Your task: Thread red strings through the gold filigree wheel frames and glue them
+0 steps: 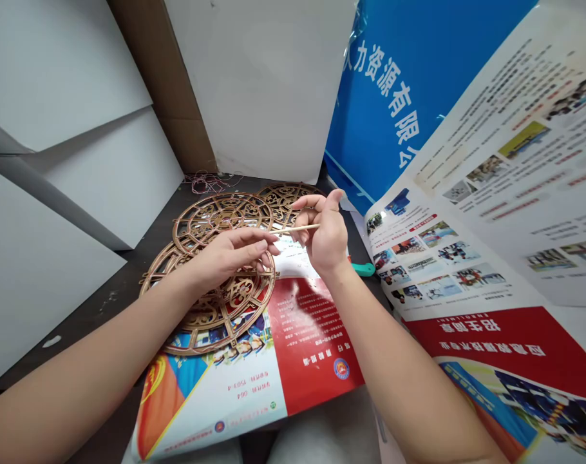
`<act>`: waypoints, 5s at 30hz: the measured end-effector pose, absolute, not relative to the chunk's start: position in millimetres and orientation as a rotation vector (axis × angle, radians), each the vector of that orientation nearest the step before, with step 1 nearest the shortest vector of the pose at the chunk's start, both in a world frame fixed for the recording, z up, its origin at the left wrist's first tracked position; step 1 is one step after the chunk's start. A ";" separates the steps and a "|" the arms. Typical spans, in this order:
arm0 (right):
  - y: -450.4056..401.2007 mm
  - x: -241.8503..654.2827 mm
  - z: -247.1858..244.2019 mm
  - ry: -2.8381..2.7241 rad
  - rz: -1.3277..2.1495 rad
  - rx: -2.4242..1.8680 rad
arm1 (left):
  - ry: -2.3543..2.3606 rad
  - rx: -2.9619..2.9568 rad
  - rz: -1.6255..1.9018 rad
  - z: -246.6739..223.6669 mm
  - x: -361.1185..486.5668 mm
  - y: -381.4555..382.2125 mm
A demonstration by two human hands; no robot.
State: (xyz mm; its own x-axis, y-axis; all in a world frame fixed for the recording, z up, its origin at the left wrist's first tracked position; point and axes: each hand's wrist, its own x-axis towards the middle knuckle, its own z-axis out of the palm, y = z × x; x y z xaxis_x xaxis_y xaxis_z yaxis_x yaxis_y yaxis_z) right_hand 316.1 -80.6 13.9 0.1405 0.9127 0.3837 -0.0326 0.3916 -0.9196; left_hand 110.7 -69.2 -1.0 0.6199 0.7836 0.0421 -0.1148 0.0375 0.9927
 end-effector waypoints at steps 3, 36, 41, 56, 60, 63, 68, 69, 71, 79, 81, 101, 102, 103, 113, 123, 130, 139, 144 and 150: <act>-83.5 311.4 12.5 -1.223 0.871 -0.878 | 0.596 1.355 0.782 -1.1 111.1 -71.4; -81.5 310.1 -1.2 -1.598 0.841 -1.051 | 0.655 1.259 1.343 0.0 107.4 -61.6; -85.3 308.7 -1.8 -1.729 0.875 -1.027 | 0.623 1.187 1.287 -0.1 107.1 -61.4; -91.4 301.8 -1.2 -1.873 0.692 -1.085 | 0.689 1.178 1.314 -1.5 109.6 -61.4; -93.4 300.2 -1.0 -1.968 0.477 -1.111 | 0.694 1.211 1.350 -3.0 110.6 -62.1; -95.0 298.4 0.0 -2.006 0.344 -1.111 | 0.678 1.207 1.383 -5.1 112.1 -62.9; -96.2 295.1 -0.1 -2.038 0.181 -1.077 | 0.631 1.140 1.386 -6.3 114.5 -65.2; -96.1 294.7 -0.5 -2.042 0.160 -1.069 | 0.625 1.130 1.388 -6.0 115.0 -65.8; -96.0 294.0 -1.3 -2.047 0.124 -1.062 | 0.622 1.123 1.397 -5.3 116.0 -66.8; -98.4 290.6 -1.8 -2.079 -0.001 -1.089 | 0.651 1.134 1.412 -3.5 118.6 -69.4; -99.2 289.4 -1.9 -2.082 -0.026 -1.100 | 0.644 1.131 1.425 -3.2 119.1 -70.1; -99.3 286.1 -4.0 -2.111 -0.140 -1.094 | 0.668 1.193 1.503 -1.9 119.7 -73.2; -99.2 286.7 -4.1 -2.101 -0.126 -1.099 | 0.656 1.202 1.499 -1.8 119.6 -73.2; -99.1 287.3 -4.0 -2.088 -0.105 -1.103 | 0.643 1.212 1.491 -1.9 119.7 -73.1; -96.9 293.1 -5.3 -2.031 0.093 -1.028 | 0.561 1.132 1.374 -3.9 118.7 -72.6; -97.6 294.2 -4.3 -2.061 0.140 -1.049 | 0.599 1.198 1.405 -1.2 119.8 -73.3; -99.8 290.2 -4.5 -2.095 0.035 -1.072 | 0.617 1.252 1.434 -1.0 120.4 -74.8; -100.9 286.0 -5.7 -2.103 -0.020 -1.123 | 0.629 1.253 1.450 -4.3 121.9 -74.3; -101.1 285.4 -7.9 -2.090 0.027 -1.129 | 0.611 1.228 1.436 -5.9 121.4 -74.5; -100.8 285.0 -8.8 -2.087 0.079 -1.067 | 0.560 1.188 1.459 -8.8 121.3 -72.1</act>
State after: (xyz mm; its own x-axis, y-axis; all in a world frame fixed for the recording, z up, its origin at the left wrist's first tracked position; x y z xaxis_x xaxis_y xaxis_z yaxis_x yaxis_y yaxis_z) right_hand 285.0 -100.8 -8.8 -0.3474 0.7121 0.6101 0.6638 0.6463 -0.3764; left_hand 121.3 -72.1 -8.8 0.1236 0.9254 0.3582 -0.4484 -0.2699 0.8521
